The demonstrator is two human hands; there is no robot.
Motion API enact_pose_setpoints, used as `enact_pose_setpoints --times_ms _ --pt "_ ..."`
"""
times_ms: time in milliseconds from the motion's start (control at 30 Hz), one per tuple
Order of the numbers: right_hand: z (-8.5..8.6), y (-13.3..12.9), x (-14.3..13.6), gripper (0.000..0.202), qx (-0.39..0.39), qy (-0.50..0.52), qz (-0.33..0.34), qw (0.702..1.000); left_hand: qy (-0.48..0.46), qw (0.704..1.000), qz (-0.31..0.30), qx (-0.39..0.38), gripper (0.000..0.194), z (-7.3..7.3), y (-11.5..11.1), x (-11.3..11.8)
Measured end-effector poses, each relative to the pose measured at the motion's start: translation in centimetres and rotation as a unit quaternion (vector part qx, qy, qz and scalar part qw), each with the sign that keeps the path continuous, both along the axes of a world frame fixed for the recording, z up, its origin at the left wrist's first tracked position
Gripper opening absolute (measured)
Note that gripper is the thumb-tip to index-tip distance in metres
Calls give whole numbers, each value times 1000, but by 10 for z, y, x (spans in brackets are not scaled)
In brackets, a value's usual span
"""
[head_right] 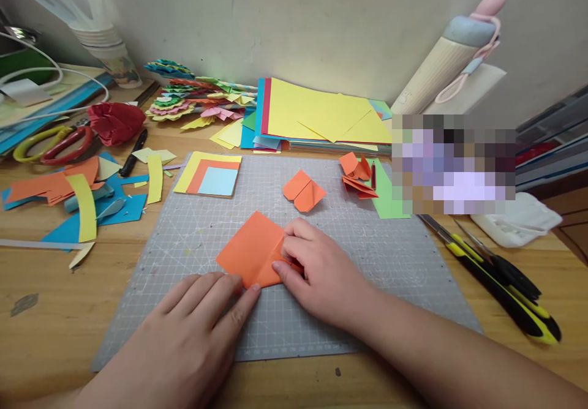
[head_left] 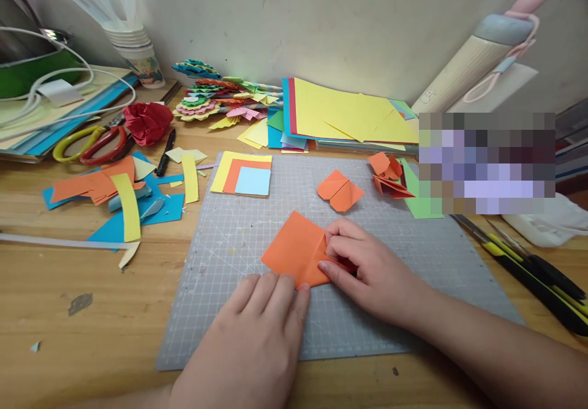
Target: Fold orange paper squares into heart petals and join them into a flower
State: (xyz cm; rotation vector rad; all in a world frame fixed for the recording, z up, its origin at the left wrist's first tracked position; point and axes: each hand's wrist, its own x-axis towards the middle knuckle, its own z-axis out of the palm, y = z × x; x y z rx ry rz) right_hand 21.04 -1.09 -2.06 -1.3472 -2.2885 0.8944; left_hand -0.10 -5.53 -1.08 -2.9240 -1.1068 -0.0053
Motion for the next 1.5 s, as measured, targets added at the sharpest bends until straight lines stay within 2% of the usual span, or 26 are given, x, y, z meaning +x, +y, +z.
enact_pose_setpoints --times_ms 500,933,1200,1367,1500 --pt "-3 2 -3 25 1 13 -7 1000 2 999 -16 33 43 0 -6 -3" --pt "-4 2 -3 26 13 11 -9 1000 7 999 -26 23 42 3 -2 -1" --pt "-2 1 -6 24 16 4 -13 1000 25 999 -29 -6 31 2 3 3" --pt "-2 1 -5 27 14 3 -19 1000 -2 1000 -21 -21 33 1 2 2" --pt "-1 2 -6 28 12 -5 -21 1000 -36 999 -25 -25 26 1 1 1"
